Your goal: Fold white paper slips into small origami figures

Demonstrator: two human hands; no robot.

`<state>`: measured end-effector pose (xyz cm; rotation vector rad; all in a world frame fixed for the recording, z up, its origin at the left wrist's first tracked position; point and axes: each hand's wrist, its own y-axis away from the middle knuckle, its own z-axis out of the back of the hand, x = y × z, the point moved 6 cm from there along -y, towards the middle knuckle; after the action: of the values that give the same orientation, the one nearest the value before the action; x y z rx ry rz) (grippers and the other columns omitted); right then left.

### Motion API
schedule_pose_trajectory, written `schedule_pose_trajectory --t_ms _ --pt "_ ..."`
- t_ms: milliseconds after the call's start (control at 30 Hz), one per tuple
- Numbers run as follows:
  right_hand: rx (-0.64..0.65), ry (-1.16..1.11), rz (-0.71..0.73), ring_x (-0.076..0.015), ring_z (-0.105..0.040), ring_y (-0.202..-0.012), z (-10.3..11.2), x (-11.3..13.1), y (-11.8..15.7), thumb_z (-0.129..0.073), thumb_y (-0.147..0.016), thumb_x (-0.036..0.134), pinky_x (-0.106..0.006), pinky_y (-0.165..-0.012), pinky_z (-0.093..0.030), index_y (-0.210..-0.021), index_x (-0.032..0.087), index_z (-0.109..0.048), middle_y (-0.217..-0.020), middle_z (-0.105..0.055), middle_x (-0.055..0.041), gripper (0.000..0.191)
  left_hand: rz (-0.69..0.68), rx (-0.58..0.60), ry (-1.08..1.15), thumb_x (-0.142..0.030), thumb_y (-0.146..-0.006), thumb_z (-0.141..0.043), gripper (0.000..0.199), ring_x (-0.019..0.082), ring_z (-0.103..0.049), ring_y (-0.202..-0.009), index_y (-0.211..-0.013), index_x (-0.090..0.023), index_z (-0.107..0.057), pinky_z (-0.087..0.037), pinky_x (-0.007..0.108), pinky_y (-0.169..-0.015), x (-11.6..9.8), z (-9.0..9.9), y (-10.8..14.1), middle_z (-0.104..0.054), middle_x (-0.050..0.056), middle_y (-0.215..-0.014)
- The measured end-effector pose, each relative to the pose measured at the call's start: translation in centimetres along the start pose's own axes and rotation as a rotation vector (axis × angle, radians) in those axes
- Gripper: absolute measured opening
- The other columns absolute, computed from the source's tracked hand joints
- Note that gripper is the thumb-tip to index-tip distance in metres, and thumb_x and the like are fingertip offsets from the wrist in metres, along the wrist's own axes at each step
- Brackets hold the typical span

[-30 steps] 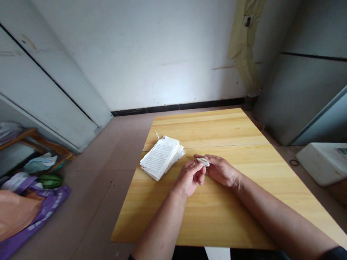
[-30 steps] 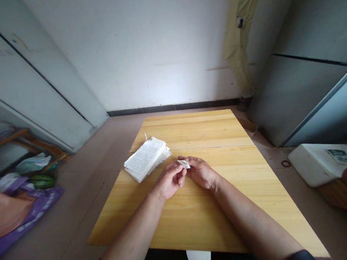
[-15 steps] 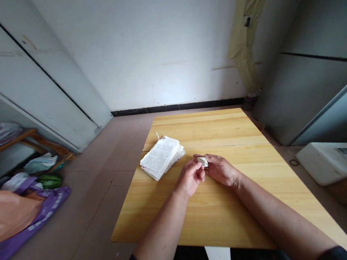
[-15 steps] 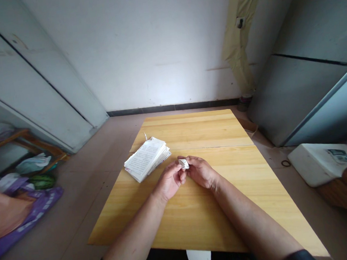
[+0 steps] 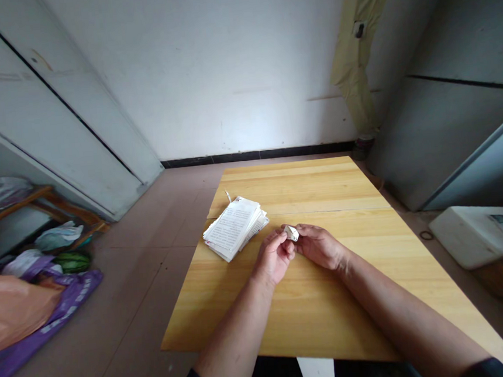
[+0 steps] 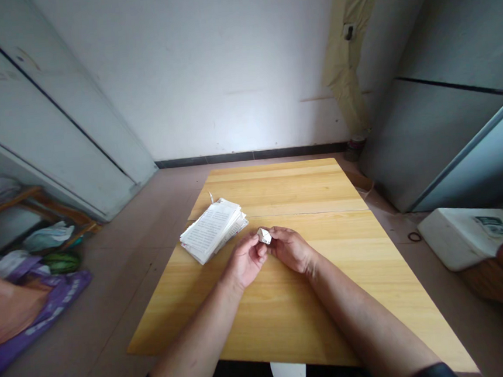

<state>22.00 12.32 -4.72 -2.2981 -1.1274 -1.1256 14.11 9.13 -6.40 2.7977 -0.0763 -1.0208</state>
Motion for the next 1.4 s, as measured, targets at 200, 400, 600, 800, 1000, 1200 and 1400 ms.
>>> schedule_pose_trajectory --t_ms 200,400,600,800,1000,1200,1400 --pt "-0.081 -0.034 -0.012 -0.0172 -0.058 -0.071 1.0 -0.5 -0.1 -0.068 -0.075 0.033 -0.032 -0.075 -0.044 -0.078 0.016 -0.066 -0.074 -0.067 -0.0046 0.017 -0.010 -0.031 0.038 -0.017 -0.063 -0.073 0.021 0.003 -0.044 -0.050 -0.074 -0.012 -0.056 -0.031 0.016 -0.045 -0.1 0.0 -0.1 -0.054 -0.002 -0.064" --pt "-0.086 -0.035 -0.005 -0.0169 -0.059 -0.072 1.0 -0.4 0.0 -0.068 -0.074 0.033 -0.031 -0.076 -0.045 -0.076 0.015 -0.068 -0.074 -0.068 -0.0050 0.018 -0.050 -0.053 0.073 -0.011 -0.060 -0.075 0.030 0.003 -0.045 -0.048 -0.079 -0.015 -0.052 -0.030 0.015 -0.045 -0.4 0.0 -0.1 -0.057 -0.003 -0.067" --pt "-0.097 -0.043 -0.006 -0.0175 -0.060 -0.075 0.9 -0.4 0.0 -0.068 -0.074 0.032 -0.032 -0.079 -0.046 -0.076 0.015 -0.068 -0.076 -0.068 -0.0056 0.018 -0.104 -0.055 0.050 -0.010 -0.061 -0.072 0.036 0.004 -0.045 -0.048 -0.086 -0.018 -0.049 -0.030 0.016 -0.046 -0.7 0.1 -0.2 -0.056 -0.004 -0.066" --pt "-0.116 -0.038 0.008 -0.0174 -0.061 -0.078 0.9 -0.2 0.0 -0.070 -0.073 0.034 -0.031 -0.078 -0.047 -0.075 0.015 -0.068 -0.077 -0.068 -0.0053 0.019 -0.142 -0.076 0.037 -0.010 -0.060 -0.071 0.035 0.004 -0.043 -0.048 -0.086 -0.018 -0.049 -0.028 0.016 -0.045 -0.7 0.1 -0.4 -0.055 -0.005 -0.064" --pt "-0.171 -0.001 -0.019 -0.0177 -0.061 -0.075 1.2 -0.4 0.0 -0.071 -0.071 0.033 -0.033 -0.075 -0.050 -0.074 0.015 -0.065 -0.077 -0.068 -0.0052 0.019 -0.120 -0.112 -0.071 -0.015 -0.060 -0.073 0.032 0.004 -0.043 -0.046 -0.083 -0.016 -0.051 -0.027 0.017 -0.043 -0.7 0.6 -0.4 -0.057 -0.003 -0.065" --pt "-0.340 0.196 -0.041 -0.0169 -0.062 -0.078 2.5 -0.1 0.3 -0.070 -0.072 0.035 -0.029 -0.066 -0.052 -0.085 0.018 -0.062 -0.086 -0.067 -0.0045 0.023 -0.107 -0.162 -0.159 -0.019 -0.060 -0.073 0.033 0.004 -0.042 -0.043 -0.084 -0.016 -0.051 -0.024 0.017 -0.041 -1.2 1.1 -0.4 -0.056 -0.004 -0.061" --pt "-0.337 0.410 0.045 -0.0101 -0.056 -0.056 2.7 1.4 0.8 -0.064 -0.066 0.023 -0.020 -0.043 -0.039 -0.101 0.018 -0.058 -0.083 -0.066 -0.0018 0.035 -0.078 -0.184 -0.186 -0.020 -0.059 -0.073 0.036 0.003 -0.040 -0.041 -0.086 -0.016 -0.050 -0.022 0.016 -0.039 -1.3 1.2 -0.4 -0.055 -0.004 -0.061"
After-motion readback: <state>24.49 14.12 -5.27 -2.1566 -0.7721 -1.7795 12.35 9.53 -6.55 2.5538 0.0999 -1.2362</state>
